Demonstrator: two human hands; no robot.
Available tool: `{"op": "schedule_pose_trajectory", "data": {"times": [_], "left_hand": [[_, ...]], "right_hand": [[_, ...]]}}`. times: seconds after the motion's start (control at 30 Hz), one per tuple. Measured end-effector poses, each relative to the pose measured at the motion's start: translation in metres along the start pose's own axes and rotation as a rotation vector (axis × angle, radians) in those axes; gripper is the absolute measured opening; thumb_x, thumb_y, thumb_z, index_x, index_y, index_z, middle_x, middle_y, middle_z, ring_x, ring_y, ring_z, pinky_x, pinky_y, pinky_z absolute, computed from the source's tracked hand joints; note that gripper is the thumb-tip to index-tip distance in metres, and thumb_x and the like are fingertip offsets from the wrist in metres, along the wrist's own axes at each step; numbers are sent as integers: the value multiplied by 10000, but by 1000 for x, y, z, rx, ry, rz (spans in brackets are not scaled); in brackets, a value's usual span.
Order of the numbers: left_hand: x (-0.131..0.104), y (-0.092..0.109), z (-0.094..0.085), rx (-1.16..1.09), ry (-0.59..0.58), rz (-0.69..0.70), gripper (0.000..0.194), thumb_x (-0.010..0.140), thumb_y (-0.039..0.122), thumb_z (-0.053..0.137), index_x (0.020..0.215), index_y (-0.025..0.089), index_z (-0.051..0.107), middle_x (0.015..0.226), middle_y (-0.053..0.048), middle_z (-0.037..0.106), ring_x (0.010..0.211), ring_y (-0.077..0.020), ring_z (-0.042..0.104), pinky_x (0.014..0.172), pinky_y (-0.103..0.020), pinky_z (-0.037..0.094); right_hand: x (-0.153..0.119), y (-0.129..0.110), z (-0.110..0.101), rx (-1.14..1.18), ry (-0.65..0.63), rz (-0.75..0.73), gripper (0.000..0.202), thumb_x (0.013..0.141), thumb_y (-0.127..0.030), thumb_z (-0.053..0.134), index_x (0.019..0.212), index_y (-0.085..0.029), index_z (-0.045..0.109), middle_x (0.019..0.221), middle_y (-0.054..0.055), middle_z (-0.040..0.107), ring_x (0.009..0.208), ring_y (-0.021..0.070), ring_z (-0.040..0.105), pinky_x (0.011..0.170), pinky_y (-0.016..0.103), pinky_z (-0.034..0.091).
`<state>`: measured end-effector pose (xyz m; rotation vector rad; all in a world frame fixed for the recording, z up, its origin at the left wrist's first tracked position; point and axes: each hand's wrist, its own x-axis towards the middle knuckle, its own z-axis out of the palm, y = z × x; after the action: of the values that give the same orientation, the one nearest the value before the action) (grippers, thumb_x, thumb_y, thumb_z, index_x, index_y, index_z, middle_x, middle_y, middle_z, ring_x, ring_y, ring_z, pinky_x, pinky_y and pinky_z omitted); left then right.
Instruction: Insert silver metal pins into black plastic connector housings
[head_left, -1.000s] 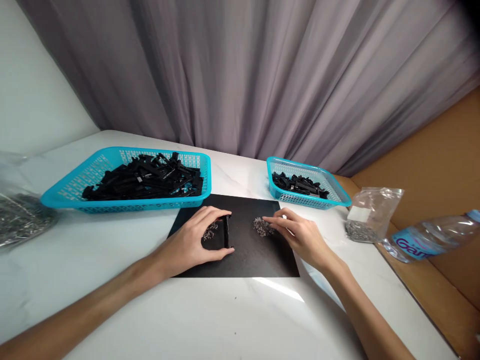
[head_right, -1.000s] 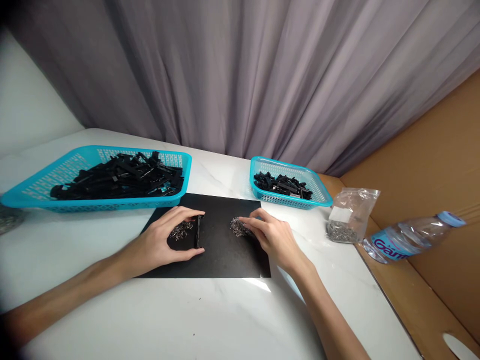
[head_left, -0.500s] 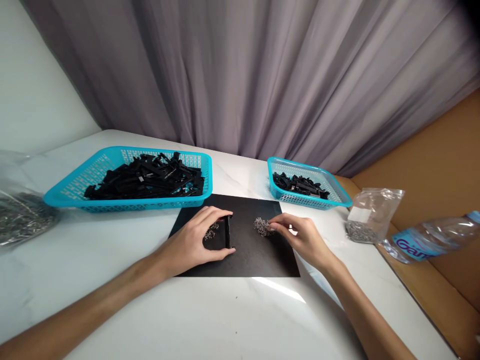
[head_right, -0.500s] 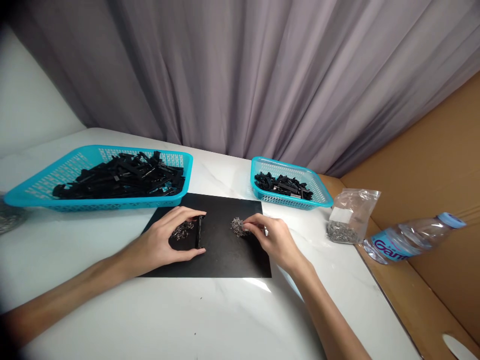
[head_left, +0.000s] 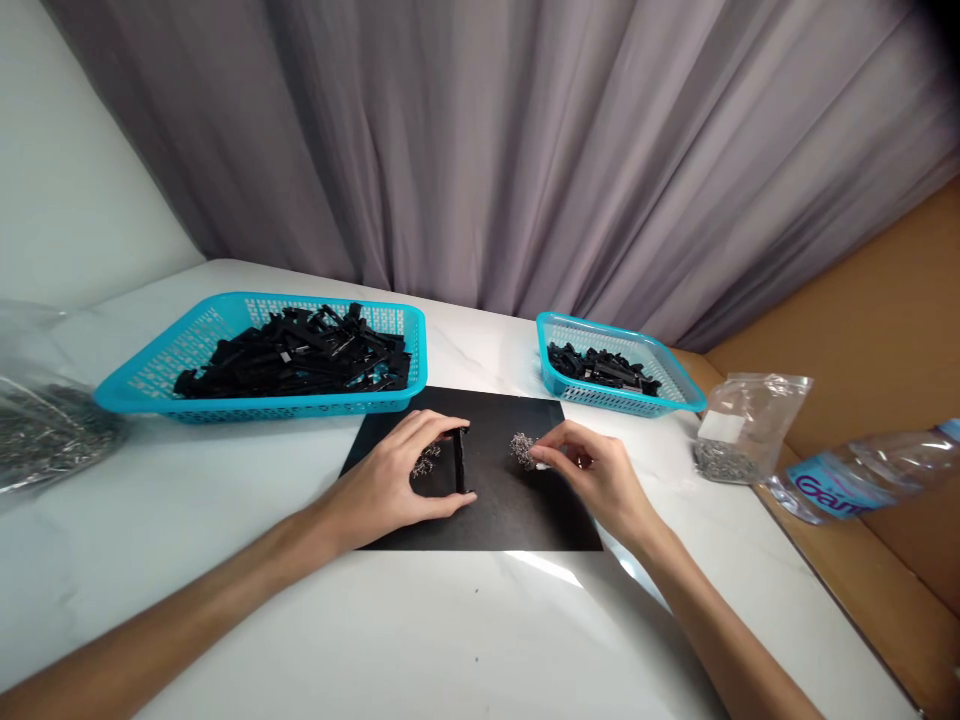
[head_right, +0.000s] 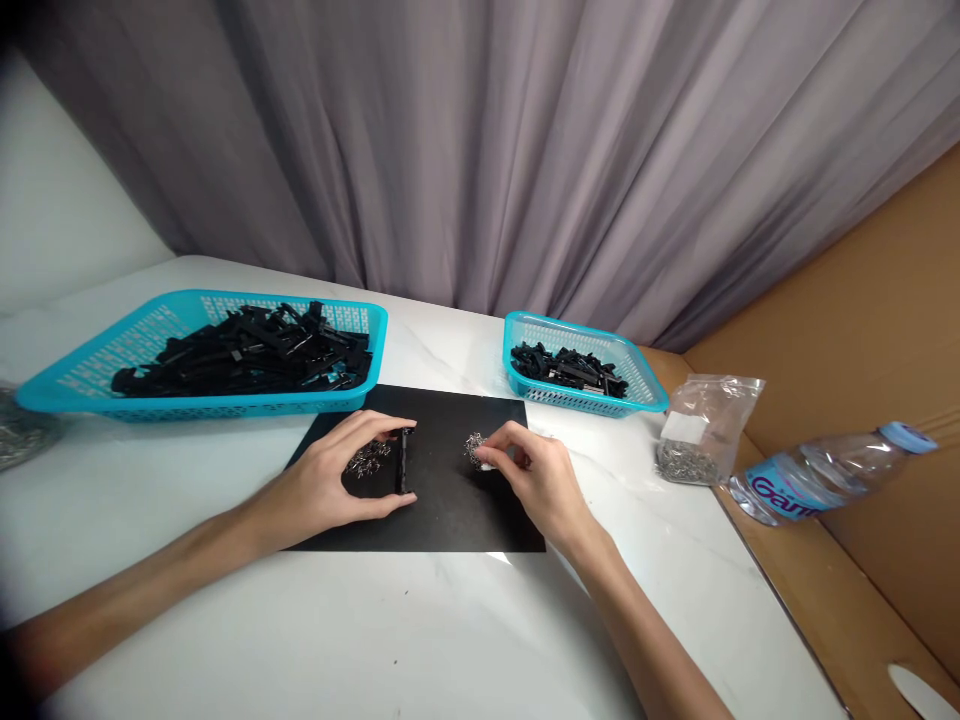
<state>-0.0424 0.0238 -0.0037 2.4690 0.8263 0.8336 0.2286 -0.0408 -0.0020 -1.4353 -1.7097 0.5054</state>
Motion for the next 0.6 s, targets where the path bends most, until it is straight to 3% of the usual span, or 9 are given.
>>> {"op": "schedule_pose_trajectory", "data": {"times": [0.1,0.2,0.4,0.6], "left_hand": [[2,6,1,-53,34,-24,616,815,415,808,1352,267,546,1255,-60,628,1122,-246,631,1011,-421,554],[1,12,4,-139,38,-81,663,766,427,841,1346,266,563,1200,-56,672,1070,-254,666,978,-430,572],[-2,19,7,-279,-63,-115,668,753,398,851,1351,296,571,1213,-47,697,1078,-256,685,964,-426,581],[-1,20,8,-276,-59,-111,679,737,394,866,1345,296,581,1211,-34,697,1071,-248,680,971,-421,573]], "right_hand": [[0,-6,5,-9,-4,-37,220,939,-422,700,846,-227,744,829,17,737,551,125,454,549,283,390],[0,-14,11,32,-38,-46,204,947,-411,685,897,-237,781,910,38,743,593,133,498,568,286,422],[-4,-30,18,92,-65,-15,193,950,-352,676,1085,-260,780,894,26,760,572,132,497,561,282,442],[-8,-34,19,176,-53,4,127,938,-347,705,985,-249,771,893,10,780,537,118,480,542,272,420]]}}
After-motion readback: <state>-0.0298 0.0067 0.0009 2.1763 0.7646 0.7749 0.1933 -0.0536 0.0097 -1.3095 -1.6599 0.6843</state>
